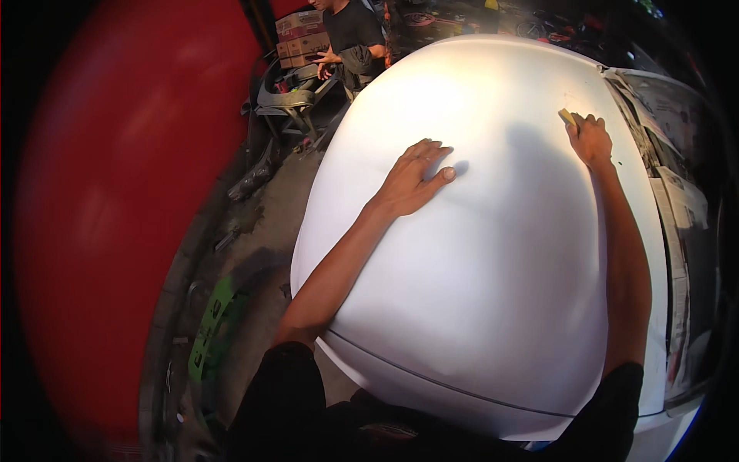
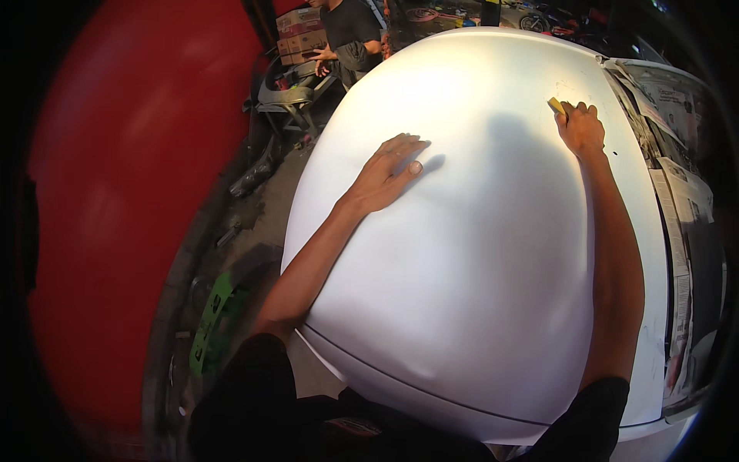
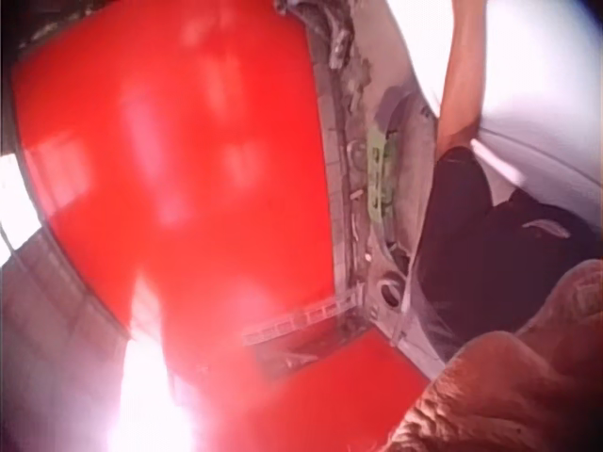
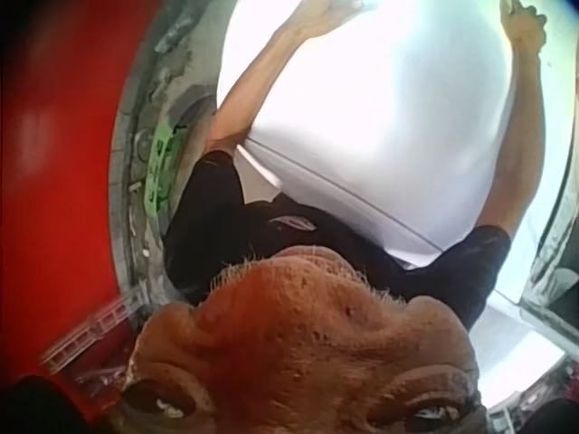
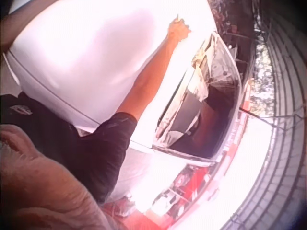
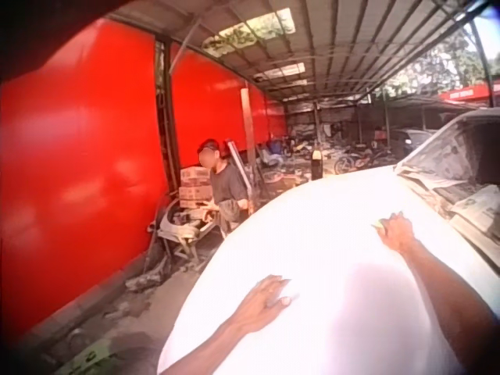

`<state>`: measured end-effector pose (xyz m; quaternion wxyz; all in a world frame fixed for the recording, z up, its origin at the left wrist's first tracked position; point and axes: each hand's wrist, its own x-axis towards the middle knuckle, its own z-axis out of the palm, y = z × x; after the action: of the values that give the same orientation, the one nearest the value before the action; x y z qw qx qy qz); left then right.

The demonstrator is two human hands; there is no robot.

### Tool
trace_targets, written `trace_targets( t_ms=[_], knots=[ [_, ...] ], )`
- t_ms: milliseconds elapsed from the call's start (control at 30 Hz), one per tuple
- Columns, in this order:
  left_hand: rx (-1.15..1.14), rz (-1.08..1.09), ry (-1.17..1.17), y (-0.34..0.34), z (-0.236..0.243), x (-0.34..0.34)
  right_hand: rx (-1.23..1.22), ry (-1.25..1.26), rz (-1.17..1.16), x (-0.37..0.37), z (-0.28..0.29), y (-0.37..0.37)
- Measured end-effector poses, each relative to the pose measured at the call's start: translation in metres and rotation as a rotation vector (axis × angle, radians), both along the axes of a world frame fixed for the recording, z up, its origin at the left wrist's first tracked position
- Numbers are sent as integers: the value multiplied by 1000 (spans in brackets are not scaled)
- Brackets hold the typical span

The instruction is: The person wets and sands the hood of a car using a sanding block and a sponge, feeling the surface by hand.

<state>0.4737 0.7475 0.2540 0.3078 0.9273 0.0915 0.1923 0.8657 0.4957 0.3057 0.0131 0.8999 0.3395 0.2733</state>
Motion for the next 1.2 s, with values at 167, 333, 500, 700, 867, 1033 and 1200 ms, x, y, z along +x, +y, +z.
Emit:
trace_targets(
  t_ms=[167,333,500,700,867,1033,1200],
  knots=[
    [178,-32,-77,-19,-19,-13,77,112,287,-171,-5,-52],
    [147,-105,-82,-20,-14,-22,78,347,483,-285,9,-84],
    [18,-128,-109,-25,-17,-19,39,321,632,-206,5,-67],
    [42,-195,-111,-24,-10,-28,61,185,324,44,9,56],
    [6,-101,-137,-12,-30,-20,-13,-2,13,100,-33,116],
    [-36,-110,-140,-9,-28,-18,67,15,187,-8,-42,71],
    [-169,-114,-214,-25,-11,-2,136,183,400,-204,-9,-20]
  ],
)
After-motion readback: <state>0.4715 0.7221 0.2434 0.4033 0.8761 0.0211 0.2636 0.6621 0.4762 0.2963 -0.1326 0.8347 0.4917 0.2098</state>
